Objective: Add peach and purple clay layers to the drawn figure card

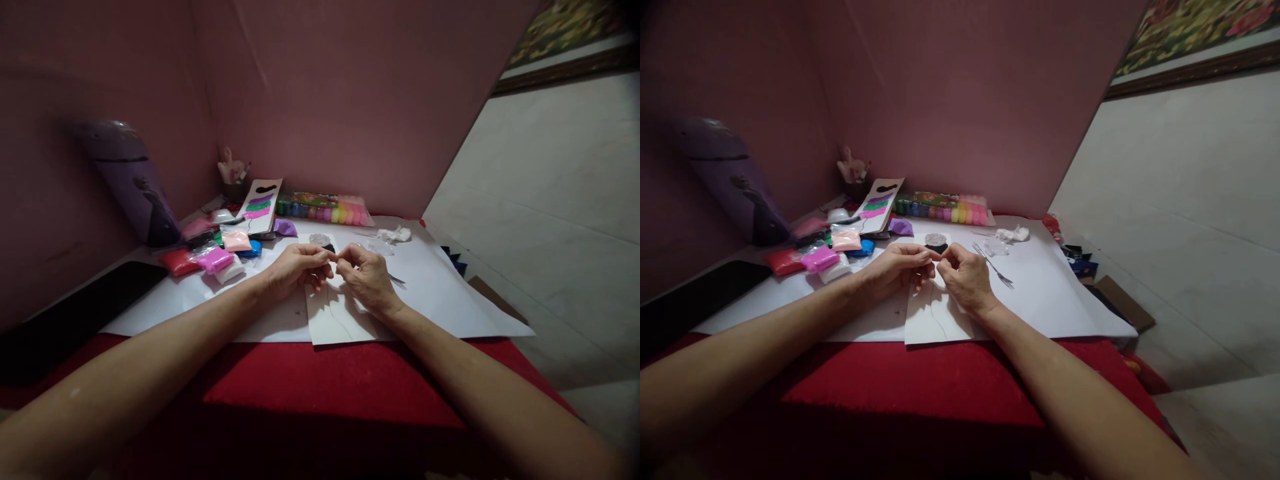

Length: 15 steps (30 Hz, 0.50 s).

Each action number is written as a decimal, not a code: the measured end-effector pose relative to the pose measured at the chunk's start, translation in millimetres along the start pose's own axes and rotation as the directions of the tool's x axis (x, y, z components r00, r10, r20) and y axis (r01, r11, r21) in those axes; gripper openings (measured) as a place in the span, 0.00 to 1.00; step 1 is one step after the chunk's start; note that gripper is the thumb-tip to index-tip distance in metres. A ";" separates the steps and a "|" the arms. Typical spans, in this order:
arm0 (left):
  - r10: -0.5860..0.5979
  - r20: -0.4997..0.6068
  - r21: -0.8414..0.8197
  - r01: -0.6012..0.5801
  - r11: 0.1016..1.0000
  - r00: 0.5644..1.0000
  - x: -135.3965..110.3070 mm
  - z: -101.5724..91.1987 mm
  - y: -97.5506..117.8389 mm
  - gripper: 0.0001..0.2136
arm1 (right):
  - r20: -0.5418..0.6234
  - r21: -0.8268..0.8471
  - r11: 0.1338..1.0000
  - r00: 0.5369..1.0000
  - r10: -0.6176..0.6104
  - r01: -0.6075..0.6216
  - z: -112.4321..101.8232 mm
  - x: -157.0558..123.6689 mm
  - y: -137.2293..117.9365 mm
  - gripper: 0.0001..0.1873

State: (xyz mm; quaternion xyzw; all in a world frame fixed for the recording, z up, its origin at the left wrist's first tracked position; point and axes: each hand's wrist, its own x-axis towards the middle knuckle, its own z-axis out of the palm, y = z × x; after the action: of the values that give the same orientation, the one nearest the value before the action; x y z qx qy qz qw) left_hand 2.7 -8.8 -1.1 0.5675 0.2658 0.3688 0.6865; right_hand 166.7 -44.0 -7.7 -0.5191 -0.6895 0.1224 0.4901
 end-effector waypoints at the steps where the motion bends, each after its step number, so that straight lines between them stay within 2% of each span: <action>1: -0.007 0.004 0.001 0.007 1.000 1.000 0.0 0.7 -0.3 0.09 | -0.013 -0.012 1.000 1.000 0.005 -0.005 -0.4 0.2 -0.4 0.07; 7: -0.023 0.010 0.003 0.023 1.000 1.000 -1.0 3.4 0.0 0.10 | -0.125 -0.135 0.983 0.986 0.106 -0.123 2.0 2.6 2.8 0.08; 9: -0.012 -0.007 -0.028 0.012 1.000 1.000 -1.4 2.7 1.9 0.09 | -0.141 -0.094 0.983 0.980 0.143 -0.157 2.5 4.0 5.4 0.08; 12: -0.005 -0.045 -0.082 0.002 0.997 0.999 -1.1 0.8 4.5 0.07 | -0.097 0.063 0.993 0.990 0.104 -0.099 2.5 4.2 6.4 0.08; 15: -0.002 -0.045 -0.098 -0.003 0.995 0.999 -0.1 -0.7 4.6 0.04 | -0.049 0.083 0.996 0.999 -0.015 0.019 1.8 0.8 1.9 0.08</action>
State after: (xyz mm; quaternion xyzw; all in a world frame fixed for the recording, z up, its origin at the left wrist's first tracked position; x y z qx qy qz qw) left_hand 1.2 -8.1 3.3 0.5247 0.2625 0.3941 0.7074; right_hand 166.4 -41.9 -9.4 -0.4952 -0.6761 0.1342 0.5288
